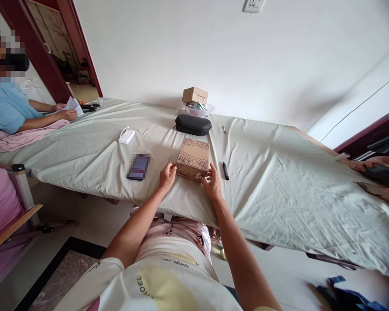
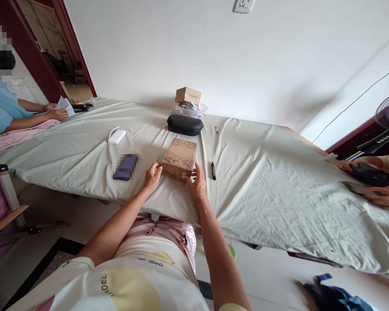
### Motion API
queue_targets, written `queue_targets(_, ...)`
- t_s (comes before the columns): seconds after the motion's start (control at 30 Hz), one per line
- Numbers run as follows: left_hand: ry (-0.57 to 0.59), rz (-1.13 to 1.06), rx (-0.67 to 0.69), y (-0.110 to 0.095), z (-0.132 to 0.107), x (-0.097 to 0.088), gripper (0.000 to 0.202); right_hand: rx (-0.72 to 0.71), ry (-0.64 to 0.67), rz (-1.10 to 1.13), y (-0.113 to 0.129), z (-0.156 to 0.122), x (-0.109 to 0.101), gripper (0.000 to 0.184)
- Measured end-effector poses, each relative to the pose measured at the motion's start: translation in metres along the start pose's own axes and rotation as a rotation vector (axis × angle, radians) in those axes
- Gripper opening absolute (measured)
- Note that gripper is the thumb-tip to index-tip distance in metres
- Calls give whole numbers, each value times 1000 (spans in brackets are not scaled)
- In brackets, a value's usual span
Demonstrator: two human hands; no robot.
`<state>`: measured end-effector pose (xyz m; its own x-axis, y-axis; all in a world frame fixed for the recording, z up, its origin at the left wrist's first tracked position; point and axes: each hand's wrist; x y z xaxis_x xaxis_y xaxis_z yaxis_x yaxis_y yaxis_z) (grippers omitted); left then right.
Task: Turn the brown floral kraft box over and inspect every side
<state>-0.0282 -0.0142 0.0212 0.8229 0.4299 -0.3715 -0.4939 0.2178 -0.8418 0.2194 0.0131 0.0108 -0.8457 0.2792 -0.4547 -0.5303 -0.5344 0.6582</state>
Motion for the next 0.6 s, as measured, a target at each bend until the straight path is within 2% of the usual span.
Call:
queue_targets(0.07, 5, -6, 16, 0, 0, 2, 14, 31, 21, -119, -1, -2, 1, 69)
queue_targets(0.17, 5, 61, 12, 1, 0, 6, 10, 93, 84, -331, -1, -5, 1, 50)
queue_targets(0.27, 9, 141, -17, 2, 1, 6, 1, 96, 150, -398, 0, -6, 1, 43)
queue_targets(0.4, 17, 170, -20, 3, 2, 3, 6, 80, 144, -255, 1, -4, -1, 53)
queue_targets(0.5, 63, 144, -14, 3, 2, 0, 10, 100, 69, -50, 2, -2, -3, 67)
queue_targets(0.6, 127, 105, -10, 3, 1, 0, 10, 67, -23, 45, 7, -2, -4, 70)
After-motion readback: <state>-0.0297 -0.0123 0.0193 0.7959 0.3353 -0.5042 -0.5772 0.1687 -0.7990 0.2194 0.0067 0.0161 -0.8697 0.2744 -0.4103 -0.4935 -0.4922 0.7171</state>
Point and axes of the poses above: each hand's wrist, its own z-axis towards the middle knuckle, its own x-axis out of the palm, y = z × x, and after that the axes turned 2 degrees about z, right-handed
